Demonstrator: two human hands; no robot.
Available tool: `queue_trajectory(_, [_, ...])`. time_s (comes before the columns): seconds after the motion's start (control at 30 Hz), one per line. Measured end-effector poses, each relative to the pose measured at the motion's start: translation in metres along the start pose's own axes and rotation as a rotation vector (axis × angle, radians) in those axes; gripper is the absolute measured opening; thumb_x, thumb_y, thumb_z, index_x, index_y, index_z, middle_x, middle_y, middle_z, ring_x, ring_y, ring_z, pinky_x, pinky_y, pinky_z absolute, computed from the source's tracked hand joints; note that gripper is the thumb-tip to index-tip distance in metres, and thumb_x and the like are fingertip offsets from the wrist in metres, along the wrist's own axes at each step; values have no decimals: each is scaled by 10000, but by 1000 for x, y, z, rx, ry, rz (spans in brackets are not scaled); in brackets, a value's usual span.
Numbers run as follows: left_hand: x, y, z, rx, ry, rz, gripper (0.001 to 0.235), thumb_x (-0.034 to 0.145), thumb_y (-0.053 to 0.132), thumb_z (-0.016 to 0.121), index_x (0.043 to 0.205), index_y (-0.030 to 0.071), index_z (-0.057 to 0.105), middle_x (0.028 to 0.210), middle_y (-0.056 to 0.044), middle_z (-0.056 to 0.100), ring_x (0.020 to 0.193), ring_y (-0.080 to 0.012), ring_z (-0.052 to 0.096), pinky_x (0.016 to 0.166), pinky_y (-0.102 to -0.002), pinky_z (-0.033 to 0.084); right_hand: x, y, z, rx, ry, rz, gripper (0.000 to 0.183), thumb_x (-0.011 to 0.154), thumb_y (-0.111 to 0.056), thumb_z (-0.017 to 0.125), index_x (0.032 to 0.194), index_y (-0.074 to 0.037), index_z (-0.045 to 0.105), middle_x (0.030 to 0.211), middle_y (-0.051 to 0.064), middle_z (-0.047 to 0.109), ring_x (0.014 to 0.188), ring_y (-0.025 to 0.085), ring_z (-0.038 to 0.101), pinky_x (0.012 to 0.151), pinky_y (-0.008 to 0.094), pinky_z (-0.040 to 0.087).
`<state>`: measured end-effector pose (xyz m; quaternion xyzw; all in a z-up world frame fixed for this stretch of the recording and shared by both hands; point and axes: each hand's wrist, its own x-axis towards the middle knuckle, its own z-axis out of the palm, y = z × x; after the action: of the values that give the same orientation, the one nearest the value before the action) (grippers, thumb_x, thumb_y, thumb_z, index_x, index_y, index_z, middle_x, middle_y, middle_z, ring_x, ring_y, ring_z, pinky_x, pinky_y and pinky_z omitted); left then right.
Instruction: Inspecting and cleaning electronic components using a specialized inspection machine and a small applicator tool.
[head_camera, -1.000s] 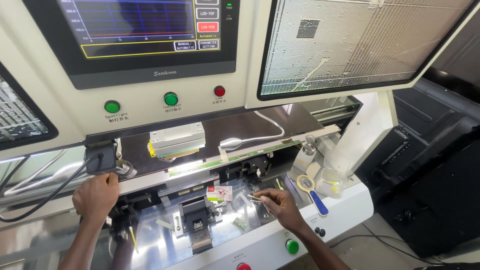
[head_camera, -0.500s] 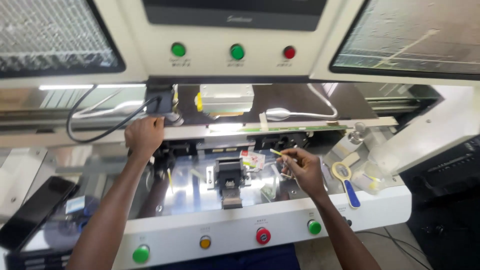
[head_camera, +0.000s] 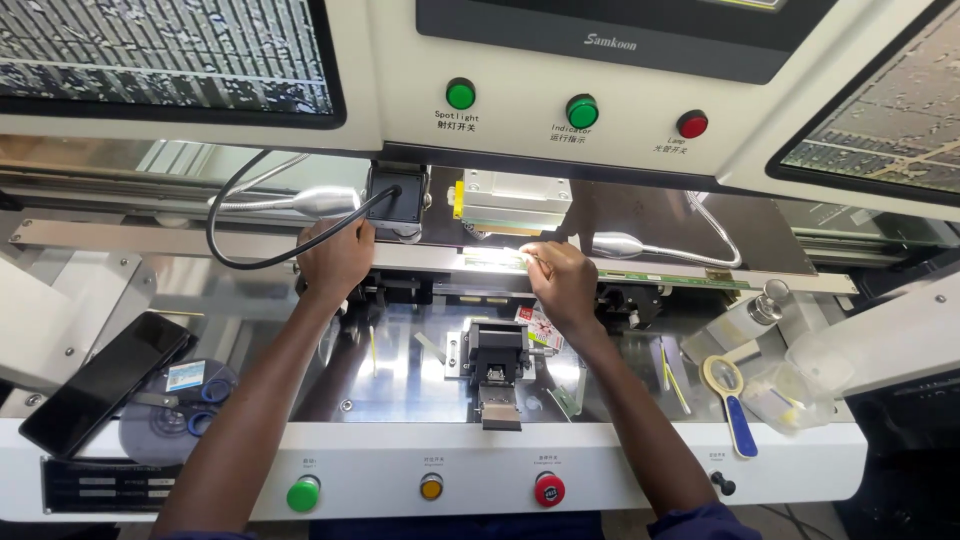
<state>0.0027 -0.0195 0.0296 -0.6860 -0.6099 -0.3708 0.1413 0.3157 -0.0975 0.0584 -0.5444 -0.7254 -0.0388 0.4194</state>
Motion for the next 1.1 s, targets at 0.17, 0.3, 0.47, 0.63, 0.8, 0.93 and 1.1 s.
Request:
queue_trajectory(0.17, [-3,1,2,92,59,21,366,831,143,573,481,219,501,402,32,423,366,-201,519,503,-282,453,1,5,0,-10,6,-58,163,802,-49,697,908,-154,762,564,38,543,583,253,594,584,346,519])
queue_trajectory(0.3, [1,6,-5,-44,-115,-10,378,862,152,504,485,142,496,399,-17,427,392,-239,502,586,-334,450,1,20,10,-11,64,-123,134,788,-71,709,877,-162,750,604,61,578,625,288,617,590,370,528])
queue_trajectory(0.47, [6,35,-42,-30,-198,-152,567,1001,225,470,439,157,430,354,12,293,304,-92,235,441,-259,265,7,-3,7,78,67,-159,85,755,-71,751,827,-116,755,617,107,614,613,304,622,562,381,535])
queue_trajectory(0.63, [7,28,-25,-97,-267,-210,594,999,238,458,419,110,459,344,-31,320,293,-137,231,422,-308,242,8,2,-3,12,55,-155,27,778,-99,740,797,-118,739,597,80,600,601,275,618,539,354,528])
queue_trajectory(0.8, [4,19,-4,-72,-298,-260,633,1022,312,452,443,80,555,352,-51,351,286,-144,289,420,-292,244,3,20,-21,-27,2,-120,106,801,-93,697,870,-158,744,630,54,627,636,262,641,583,359,543])
queue_trajectory(0.93, [4,16,1,74,-322,-242,585,979,330,473,452,104,587,371,-18,398,298,-120,352,409,-255,306,1,23,-25,-46,-30,-66,116,815,-108,672,873,-176,746,628,55,621,640,278,645,581,367,534])
queue_trajectory(1.1, [7,19,-3,57,-349,-274,547,971,319,483,514,75,660,400,-50,469,318,-160,451,415,-288,372,2,12,-8,33,23,-132,72,792,-105,707,837,-152,738,601,72,598,604,279,616,548,359,526])
